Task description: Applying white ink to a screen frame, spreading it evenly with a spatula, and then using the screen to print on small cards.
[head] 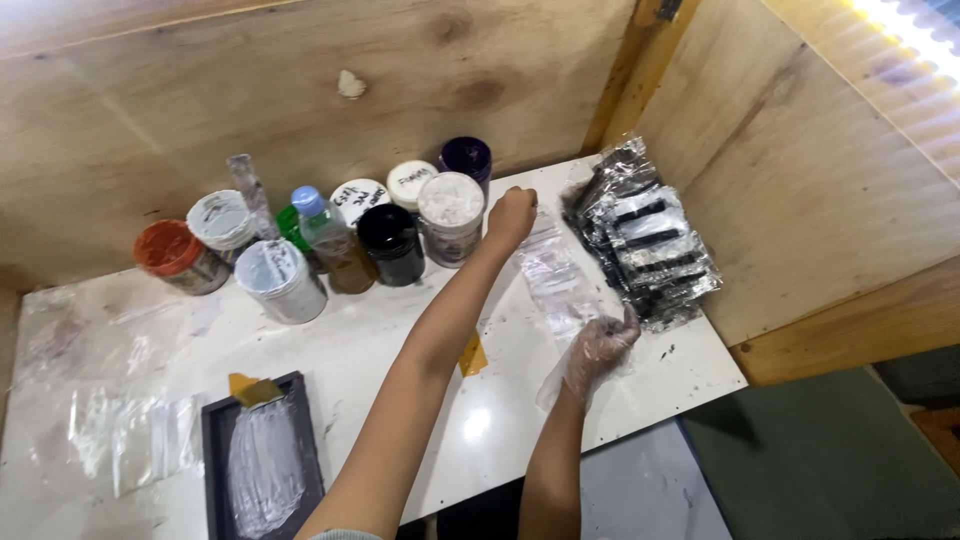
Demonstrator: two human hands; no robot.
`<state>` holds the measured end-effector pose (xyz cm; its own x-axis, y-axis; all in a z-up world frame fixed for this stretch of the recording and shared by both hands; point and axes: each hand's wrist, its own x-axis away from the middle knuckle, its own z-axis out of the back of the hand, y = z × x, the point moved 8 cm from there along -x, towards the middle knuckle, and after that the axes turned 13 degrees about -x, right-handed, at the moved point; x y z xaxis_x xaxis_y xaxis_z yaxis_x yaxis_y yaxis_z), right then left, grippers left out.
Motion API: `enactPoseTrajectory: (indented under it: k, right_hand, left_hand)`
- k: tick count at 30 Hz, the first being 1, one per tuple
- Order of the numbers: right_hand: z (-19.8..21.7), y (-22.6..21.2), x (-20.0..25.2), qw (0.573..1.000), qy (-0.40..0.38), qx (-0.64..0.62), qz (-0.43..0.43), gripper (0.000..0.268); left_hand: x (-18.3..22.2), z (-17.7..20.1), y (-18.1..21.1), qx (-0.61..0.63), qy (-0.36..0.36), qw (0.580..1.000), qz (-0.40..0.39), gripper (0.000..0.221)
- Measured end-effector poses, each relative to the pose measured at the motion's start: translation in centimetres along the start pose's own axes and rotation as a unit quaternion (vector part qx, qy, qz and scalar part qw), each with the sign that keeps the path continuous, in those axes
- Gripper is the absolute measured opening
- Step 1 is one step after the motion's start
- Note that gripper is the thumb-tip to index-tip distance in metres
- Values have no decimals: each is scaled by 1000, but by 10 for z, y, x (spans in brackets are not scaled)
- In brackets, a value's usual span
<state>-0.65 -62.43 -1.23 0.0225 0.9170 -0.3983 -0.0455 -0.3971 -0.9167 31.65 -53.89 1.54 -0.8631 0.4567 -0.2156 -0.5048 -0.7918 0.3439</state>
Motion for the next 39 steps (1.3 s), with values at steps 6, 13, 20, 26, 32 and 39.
enactPoseTrajectory:
  k: [6,13,20,26,32,39]
  right_hand:
    - [8,1,-6,994,-51,46,-83,40]
    - [10,17,-12,983,-68,92,-143,42]
    - [-13,126,-20,968,-93,145,-180,36]
    - [-13,161,-27,970,-109,127,-174,37]
    - [-14,160,-32,975,-121,76,-172,42]
    - [-7,156,-36,977,-131,24,-168,49]
  left_hand:
    - [-23,-28,-1,12,-13,1000,4,12]
    - [-39,-72,-10,-6,-45,999,16,20]
    - [12,-52,10,14,-113,993,-42,47]
    - [95,-16,52,64,-175,974,-132,32]
    - [158,4,76,60,-191,964,-173,36]
    - [181,18,96,41,-149,970,-190,32]
